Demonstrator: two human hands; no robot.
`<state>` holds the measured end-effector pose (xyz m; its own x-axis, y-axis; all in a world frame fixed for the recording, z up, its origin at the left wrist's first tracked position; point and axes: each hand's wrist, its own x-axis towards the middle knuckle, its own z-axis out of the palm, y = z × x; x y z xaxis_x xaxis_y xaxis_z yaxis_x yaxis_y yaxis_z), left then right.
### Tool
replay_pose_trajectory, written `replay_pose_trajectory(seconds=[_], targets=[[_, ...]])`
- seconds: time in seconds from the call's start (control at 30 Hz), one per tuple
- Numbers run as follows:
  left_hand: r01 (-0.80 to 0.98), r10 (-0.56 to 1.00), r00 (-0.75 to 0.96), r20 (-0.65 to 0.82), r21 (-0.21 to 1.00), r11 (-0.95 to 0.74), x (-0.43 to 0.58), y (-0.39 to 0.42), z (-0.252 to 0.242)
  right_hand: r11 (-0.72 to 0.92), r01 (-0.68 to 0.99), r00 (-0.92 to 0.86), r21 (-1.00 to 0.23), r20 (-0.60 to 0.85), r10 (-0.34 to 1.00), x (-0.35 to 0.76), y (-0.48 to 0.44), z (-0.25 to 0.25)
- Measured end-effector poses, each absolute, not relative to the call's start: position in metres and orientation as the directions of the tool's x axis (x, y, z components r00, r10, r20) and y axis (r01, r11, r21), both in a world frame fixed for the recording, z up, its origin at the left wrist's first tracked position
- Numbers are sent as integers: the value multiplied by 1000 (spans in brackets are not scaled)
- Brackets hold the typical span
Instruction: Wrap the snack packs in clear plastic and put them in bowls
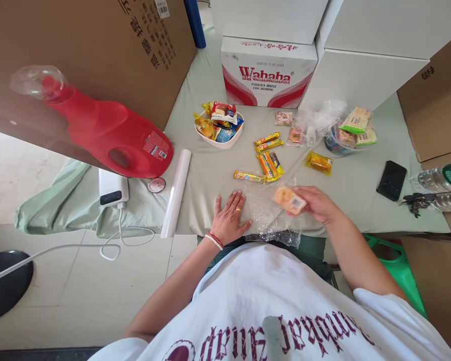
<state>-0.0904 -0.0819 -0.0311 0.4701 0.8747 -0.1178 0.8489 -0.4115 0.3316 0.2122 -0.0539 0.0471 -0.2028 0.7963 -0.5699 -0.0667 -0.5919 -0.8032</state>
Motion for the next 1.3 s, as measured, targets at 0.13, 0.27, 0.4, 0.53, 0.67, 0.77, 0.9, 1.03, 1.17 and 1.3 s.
replay_pose_trajectory(seconds=[0.13,0.27,0.4,0.53,0.67,0.77,0.9,1.03,1.17,1.3], targets=[[844,875,473,-104,338,-416,-91,-83,-32,-641,292,-238,-709,-703,670,169,-43,27],[839,873,481,-86,332,-430,-92,-85,-33,-260,777,-54,-574,-472,880,178,-39,26],[840,871,484,-83,324,-435,-91,-85,-33,51,947,-117,-316,-192,974,186,-50,38],[810,841,531,-108,356,-466,-104,-81,-32,308,885,-395,-349,-213,894,175,-62,27],[731,757,637,-142,424,-535,-138,-75,-30,304,874,-400,-379,-206,893,184,-70,5],[713,737,659,-147,431,-552,-157,-73,-30,271,878,-356,-395,-161,920,201,-75,-1],[711,742,660,-116,415,-567,-159,-74,-30,192,901,-250,-390,-104,963,212,-76,14],[711,754,649,-97,430,-556,-155,-73,-29,261,875,-309,-407,-55,949,191,-67,29],[743,798,601,-53,406,-533,-155,-77,-24,355,828,-452,-434,-142,881,162,-63,14],[705,748,664,-8,338,-623,-153,-89,-17,417,713,-478,-563,45,877,174,-85,2]])
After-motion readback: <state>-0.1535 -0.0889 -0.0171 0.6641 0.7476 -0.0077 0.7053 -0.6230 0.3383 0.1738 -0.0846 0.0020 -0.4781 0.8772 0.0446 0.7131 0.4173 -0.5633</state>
